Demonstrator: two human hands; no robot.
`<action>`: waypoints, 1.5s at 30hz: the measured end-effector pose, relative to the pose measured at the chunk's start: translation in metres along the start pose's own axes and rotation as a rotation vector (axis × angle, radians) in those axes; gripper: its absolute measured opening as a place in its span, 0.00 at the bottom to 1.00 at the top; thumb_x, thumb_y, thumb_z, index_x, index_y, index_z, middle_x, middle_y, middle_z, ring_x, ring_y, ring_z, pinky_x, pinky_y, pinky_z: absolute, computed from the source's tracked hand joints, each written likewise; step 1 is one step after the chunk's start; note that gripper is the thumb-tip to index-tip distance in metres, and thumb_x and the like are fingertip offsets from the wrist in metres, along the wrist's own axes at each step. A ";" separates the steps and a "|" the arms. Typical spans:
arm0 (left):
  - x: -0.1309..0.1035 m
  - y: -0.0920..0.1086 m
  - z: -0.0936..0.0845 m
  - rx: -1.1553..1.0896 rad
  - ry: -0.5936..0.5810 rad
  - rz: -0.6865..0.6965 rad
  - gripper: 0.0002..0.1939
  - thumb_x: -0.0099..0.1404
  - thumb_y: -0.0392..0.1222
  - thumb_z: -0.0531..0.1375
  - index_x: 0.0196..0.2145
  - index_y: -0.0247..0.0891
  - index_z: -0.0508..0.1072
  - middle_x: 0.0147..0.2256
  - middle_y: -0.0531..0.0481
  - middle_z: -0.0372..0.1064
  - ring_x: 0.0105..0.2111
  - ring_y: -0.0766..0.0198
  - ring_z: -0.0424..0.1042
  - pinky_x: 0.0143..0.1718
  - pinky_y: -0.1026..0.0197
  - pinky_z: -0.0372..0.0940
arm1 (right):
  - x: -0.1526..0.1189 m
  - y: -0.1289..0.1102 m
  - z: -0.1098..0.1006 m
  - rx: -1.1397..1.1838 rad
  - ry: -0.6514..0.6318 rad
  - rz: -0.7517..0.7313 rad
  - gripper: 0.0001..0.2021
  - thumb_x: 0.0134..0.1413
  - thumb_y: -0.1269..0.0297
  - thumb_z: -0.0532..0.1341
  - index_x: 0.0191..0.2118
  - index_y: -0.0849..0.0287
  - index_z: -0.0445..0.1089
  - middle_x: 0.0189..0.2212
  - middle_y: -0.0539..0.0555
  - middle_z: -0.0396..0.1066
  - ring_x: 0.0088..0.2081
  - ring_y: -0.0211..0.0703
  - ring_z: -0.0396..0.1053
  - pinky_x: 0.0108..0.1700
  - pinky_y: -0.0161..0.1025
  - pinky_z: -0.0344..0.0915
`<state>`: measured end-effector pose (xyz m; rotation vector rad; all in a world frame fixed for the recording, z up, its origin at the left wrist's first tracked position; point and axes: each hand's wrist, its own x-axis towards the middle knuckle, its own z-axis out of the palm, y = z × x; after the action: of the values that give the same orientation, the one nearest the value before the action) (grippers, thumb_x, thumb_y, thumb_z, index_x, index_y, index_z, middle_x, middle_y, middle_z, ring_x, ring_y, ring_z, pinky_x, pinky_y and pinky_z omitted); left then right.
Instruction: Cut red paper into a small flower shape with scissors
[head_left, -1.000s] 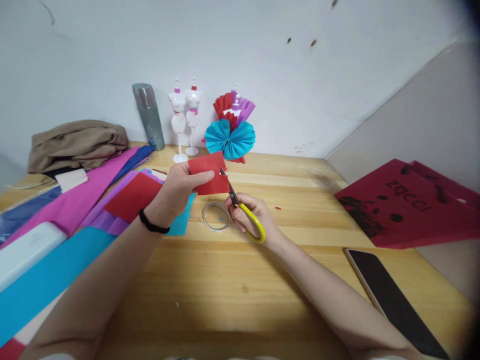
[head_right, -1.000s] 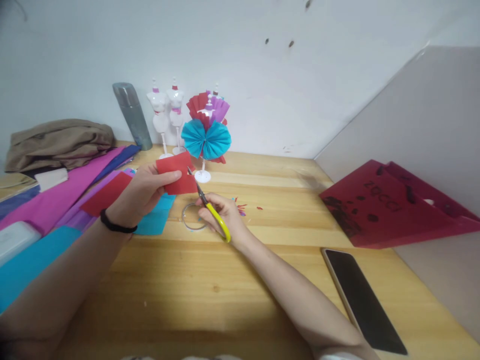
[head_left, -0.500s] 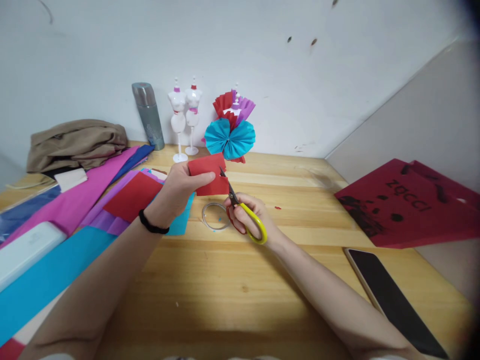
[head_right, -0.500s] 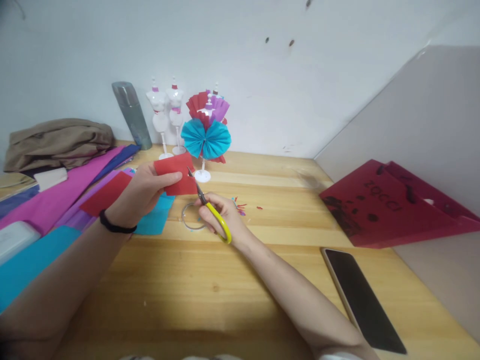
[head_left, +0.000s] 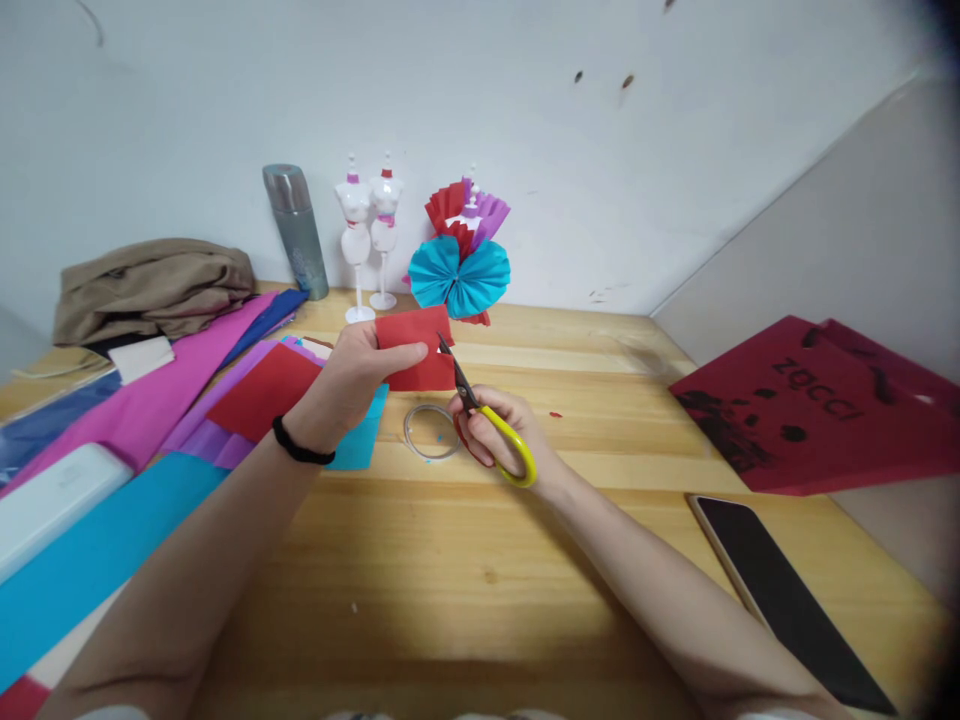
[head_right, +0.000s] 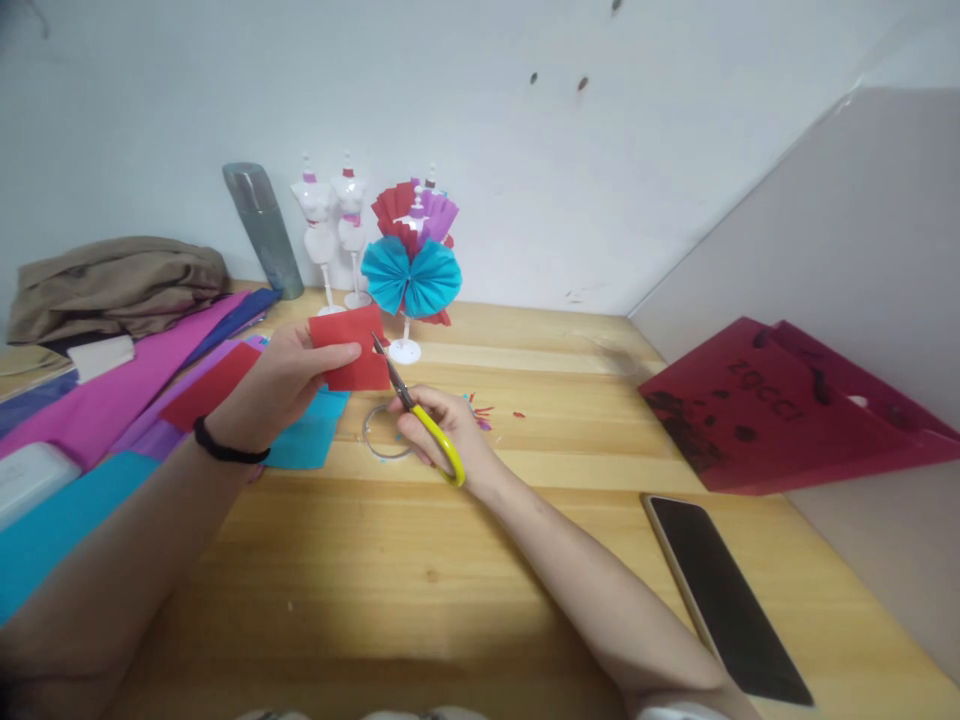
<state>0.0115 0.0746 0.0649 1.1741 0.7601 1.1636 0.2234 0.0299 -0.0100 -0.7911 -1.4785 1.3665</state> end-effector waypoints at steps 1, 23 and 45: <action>0.000 0.000 0.000 0.004 0.001 0.001 0.17 0.52 0.45 0.80 0.39 0.35 0.89 0.40 0.43 0.88 0.42 0.49 0.86 0.50 0.52 0.79 | 0.000 0.000 0.000 0.002 -0.001 -0.003 0.28 0.61 0.33 0.72 0.43 0.57 0.74 0.17 0.39 0.59 0.14 0.29 0.49 0.19 0.32 0.47; 0.008 0.005 -0.009 0.064 -0.044 -0.025 0.20 0.48 0.48 0.81 0.34 0.33 0.87 0.35 0.42 0.86 0.33 0.54 0.82 0.38 0.56 0.77 | 0.001 -0.004 -0.005 -0.009 -0.010 0.033 0.27 0.58 0.35 0.74 0.42 0.56 0.74 0.19 0.39 0.60 0.15 0.29 0.50 0.18 0.33 0.46; 0.007 0.009 -0.010 0.050 -0.038 -0.012 0.18 0.50 0.48 0.81 0.32 0.34 0.86 0.30 0.45 0.83 0.28 0.60 0.78 0.32 0.60 0.71 | 0.000 -0.012 -0.001 -0.018 -0.012 0.067 0.30 0.54 0.31 0.74 0.40 0.56 0.75 0.18 0.40 0.60 0.14 0.30 0.51 0.19 0.34 0.48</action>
<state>0.0018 0.0841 0.0713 1.2281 0.7698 1.1153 0.2258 0.0282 0.0017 -0.8520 -1.4875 1.4110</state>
